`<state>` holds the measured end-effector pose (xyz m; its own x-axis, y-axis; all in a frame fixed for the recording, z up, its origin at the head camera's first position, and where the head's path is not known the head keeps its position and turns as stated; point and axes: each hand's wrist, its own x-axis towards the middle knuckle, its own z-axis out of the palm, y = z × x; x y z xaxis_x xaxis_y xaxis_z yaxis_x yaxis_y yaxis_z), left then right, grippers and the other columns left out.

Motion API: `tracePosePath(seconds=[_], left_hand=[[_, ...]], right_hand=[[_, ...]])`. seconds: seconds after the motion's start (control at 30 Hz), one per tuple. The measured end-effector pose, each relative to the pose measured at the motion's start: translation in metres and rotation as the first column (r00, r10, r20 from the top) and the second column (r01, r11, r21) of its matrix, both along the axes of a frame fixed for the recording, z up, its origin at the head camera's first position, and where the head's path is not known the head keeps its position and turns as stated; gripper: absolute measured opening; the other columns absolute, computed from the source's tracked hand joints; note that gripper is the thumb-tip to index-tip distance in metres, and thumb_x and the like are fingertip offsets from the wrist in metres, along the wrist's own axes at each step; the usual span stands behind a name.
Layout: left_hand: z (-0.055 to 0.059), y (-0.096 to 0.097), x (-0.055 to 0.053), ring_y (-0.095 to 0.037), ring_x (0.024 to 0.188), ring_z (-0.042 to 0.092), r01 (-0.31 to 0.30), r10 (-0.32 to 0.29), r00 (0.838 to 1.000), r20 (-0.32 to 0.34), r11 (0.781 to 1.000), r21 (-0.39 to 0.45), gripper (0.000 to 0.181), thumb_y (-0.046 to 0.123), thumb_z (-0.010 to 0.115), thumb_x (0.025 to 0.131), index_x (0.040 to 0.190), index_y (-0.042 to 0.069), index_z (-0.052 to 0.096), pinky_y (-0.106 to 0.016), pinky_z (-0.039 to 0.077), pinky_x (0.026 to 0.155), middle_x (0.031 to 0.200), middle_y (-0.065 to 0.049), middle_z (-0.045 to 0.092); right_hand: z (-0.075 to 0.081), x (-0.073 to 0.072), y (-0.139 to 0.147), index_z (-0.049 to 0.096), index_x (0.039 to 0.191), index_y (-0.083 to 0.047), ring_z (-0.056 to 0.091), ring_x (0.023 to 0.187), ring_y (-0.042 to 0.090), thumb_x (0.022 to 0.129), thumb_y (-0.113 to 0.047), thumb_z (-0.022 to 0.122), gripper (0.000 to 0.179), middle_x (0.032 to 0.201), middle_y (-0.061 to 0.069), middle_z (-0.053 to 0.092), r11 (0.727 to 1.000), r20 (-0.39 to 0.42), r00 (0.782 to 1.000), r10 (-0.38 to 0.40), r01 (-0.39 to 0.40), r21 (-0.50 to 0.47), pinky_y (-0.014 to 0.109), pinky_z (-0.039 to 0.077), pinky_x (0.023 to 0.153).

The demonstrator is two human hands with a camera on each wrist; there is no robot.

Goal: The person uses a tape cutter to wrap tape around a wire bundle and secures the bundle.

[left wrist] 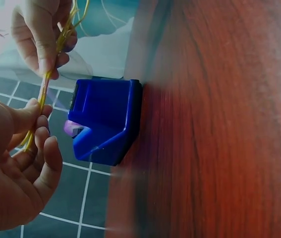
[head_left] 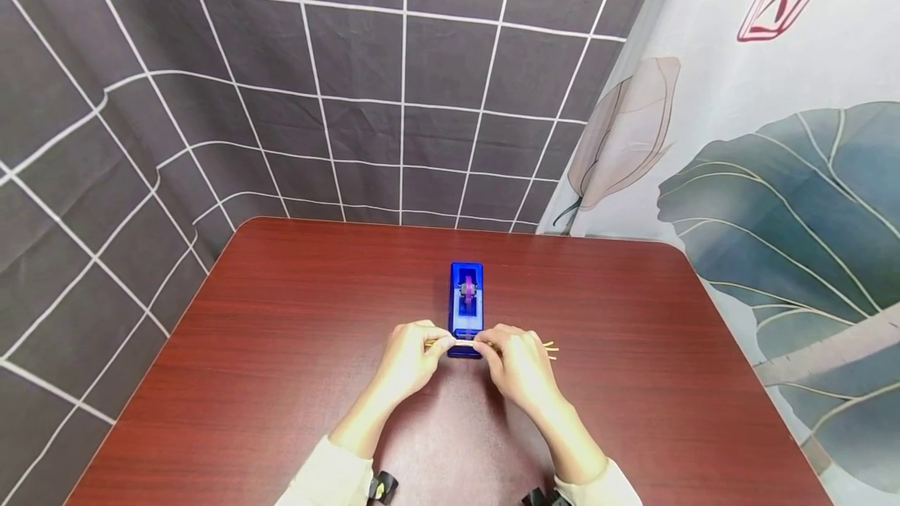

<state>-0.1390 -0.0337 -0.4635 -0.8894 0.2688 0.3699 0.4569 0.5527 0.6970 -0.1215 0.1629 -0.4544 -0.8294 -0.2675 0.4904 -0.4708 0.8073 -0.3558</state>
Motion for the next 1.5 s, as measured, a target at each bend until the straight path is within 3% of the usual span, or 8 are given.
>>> tracePosePath(seconds=[0.23,0.47,0.7,0.9,1.1,1.37,1.5], left_hand=[[-0.002,-0.002,0.008,0.000,0.060,0.046,0.010,-0.010,0.999,-0.032,1.000,0.021,0.005,0.007,0.077,0.087,0.084,0.011,0.080,-0.022,0.040,0.056,0.069,0.010,0.060],[-0.001,-0.002,0.019,0.000,0.060,0.046,0.016,-0.015,1.000,-0.004,0.999,0.042,0.007,0.006,0.078,0.086,0.083,0.011,0.080,-0.021,0.041,0.055,0.068,0.010,0.059],[0.000,-0.003,0.027,0.001,0.061,0.048,0.027,-0.028,1.000,0.005,0.998,0.062,0.009,0.005,0.077,0.086,0.082,0.012,0.080,-0.021,0.042,0.056,0.070,0.010,0.061],[0.000,-0.002,0.027,0.002,0.062,0.047,0.040,-0.038,0.999,-0.029,0.996,0.078,0.010,0.005,0.077,0.086,0.082,0.013,0.080,-0.020,0.042,0.056,0.070,0.011,0.060],[-0.001,-0.002,0.025,0.002,0.061,0.046,0.040,-0.037,0.998,-0.042,0.996,0.079,0.009,0.006,0.077,0.086,0.083,0.014,0.079,-0.020,0.041,0.056,0.070,0.012,0.059],[0.000,-0.002,0.022,0.001,0.062,0.051,0.011,-0.013,0.999,0.047,0.999,0.042,0.011,0.013,0.073,0.089,0.081,0.017,0.079,-0.022,0.044,0.058,0.071,0.014,0.064],[0.003,-0.001,0.016,0.001,0.058,0.044,0.043,-0.043,0.994,0.105,0.999,0.006,0.029,0.021,0.067,0.096,0.068,0.017,0.069,-0.023,0.041,0.056,0.061,0.017,0.053]], right_hand=[[0.003,0.009,0.000,0.076,0.082,-0.013,0.068,0.071,0.012,0.082,-0.007,0.080,0.007,0.079,-0.004,0.071,0.999,-0.018,0.999,0.036,-0.036,-0.008,0.040,0.050,0.067],[0.009,0.020,0.001,0.076,0.082,-0.017,0.051,0.060,0.001,0.084,-0.011,0.080,0.008,0.074,-0.012,0.063,1.000,0.060,0.998,0.020,-0.021,0.005,0.027,0.045,0.056],[0.009,0.028,0.002,0.075,0.082,-0.018,0.049,0.061,-0.002,0.086,-0.011,0.080,0.009,0.074,-0.014,0.063,0.998,0.102,0.994,0.047,-0.044,-0.033,0.024,0.043,0.055],[0.010,0.027,0.003,0.074,0.083,-0.019,0.052,0.064,0.000,0.088,-0.012,0.078,0.009,0.077,-0.013,0.065,0.998,0.150,0.987,0.053,-0.047,-0.043,0.025,0.045,0.058],[0.012,0.024,0.005,0.077,0.090,-0.015,0.053,0.064,-0.001,0.092,-0.015,0.073,0.005,0.079,-0.011,0.069,0.997,0.242,0.967,0.083,-0.080,-0.023,0.027,0.047,0.058],[0.009,0.022,0.008,0.078,0.091,-0.014,0.057,0.068,0.000,0.092,-0.012,0.073,0.005,0.080,-0.009,0.069,0.989,0.187,0.972,0.143,-0.144,-0.009,0.028,0.050,0.061],[0.008,0.020,0.009,0.078,0.091,-0.015,0.049,0.063,-0.002,0.092,-0.012,0.073,0.006,0.075,-0.013,0.063,0.985,0.163,0.971,0.172,-0.171,-0.023,0.024,0.045,0.056]])
